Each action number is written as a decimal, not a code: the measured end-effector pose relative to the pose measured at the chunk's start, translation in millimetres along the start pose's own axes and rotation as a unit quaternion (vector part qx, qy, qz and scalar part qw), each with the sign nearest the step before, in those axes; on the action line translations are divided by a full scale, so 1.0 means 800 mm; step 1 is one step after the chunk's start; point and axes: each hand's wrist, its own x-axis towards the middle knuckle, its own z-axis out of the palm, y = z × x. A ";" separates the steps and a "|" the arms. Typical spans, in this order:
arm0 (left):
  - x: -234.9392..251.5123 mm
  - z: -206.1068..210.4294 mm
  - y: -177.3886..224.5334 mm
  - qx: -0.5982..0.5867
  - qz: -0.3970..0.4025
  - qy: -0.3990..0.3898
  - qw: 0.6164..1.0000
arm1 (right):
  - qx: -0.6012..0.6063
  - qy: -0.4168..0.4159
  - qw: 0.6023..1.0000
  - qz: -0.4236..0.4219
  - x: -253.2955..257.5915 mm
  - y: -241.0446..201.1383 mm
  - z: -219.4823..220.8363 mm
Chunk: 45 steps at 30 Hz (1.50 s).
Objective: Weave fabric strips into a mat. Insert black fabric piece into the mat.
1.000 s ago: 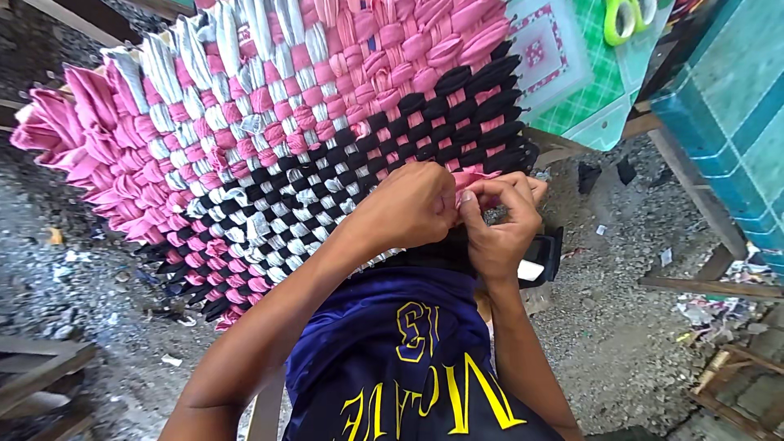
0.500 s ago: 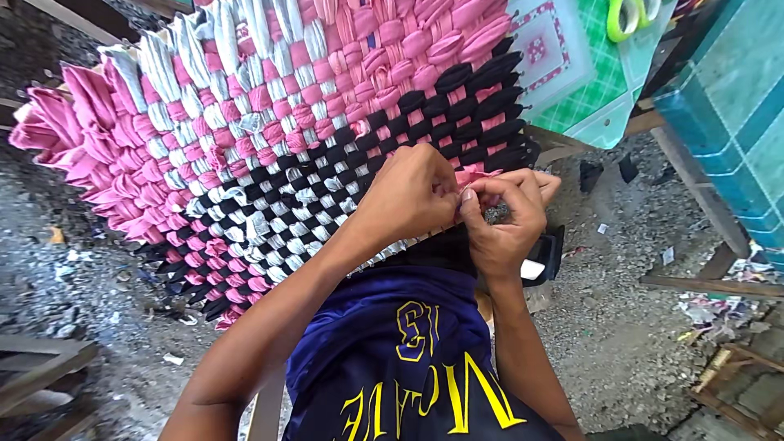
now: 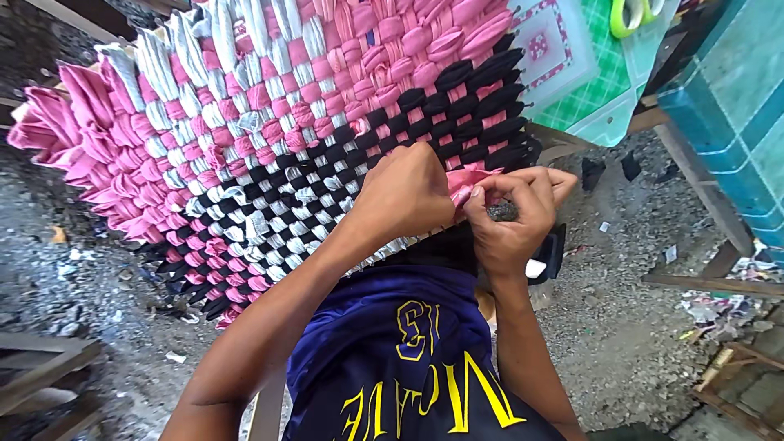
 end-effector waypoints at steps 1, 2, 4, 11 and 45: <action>0.000 -0.001 -0.001 0.000 0.001 0.000 1.000 | 0.016 0.001 1.000 -0.001 0.002 0.002 0.001; 0.000 -0.002 0.000 0.000 0.002 -0.001 1.000 | 0.032 -0.003 0.999 -0.004 0.004 0.003 0.001; 0.001 -0.002 0.001 0.000 0.005 -0.002 1.000 | 0.052 -0.020 0.998 -0.021 0.006 0.004 -0.001; -0.001 -0.001 -0.001 0.001 0.010 -0.001 1.000 | 0.014 -0.042 0.997 -0.065 0.007 0.006 -0.004; -0.001 0.003 0.002 0.103 0.194 0.073 0.973 | 0.084 -0.034 0.984 -0.151 0.021 0.029 -0.006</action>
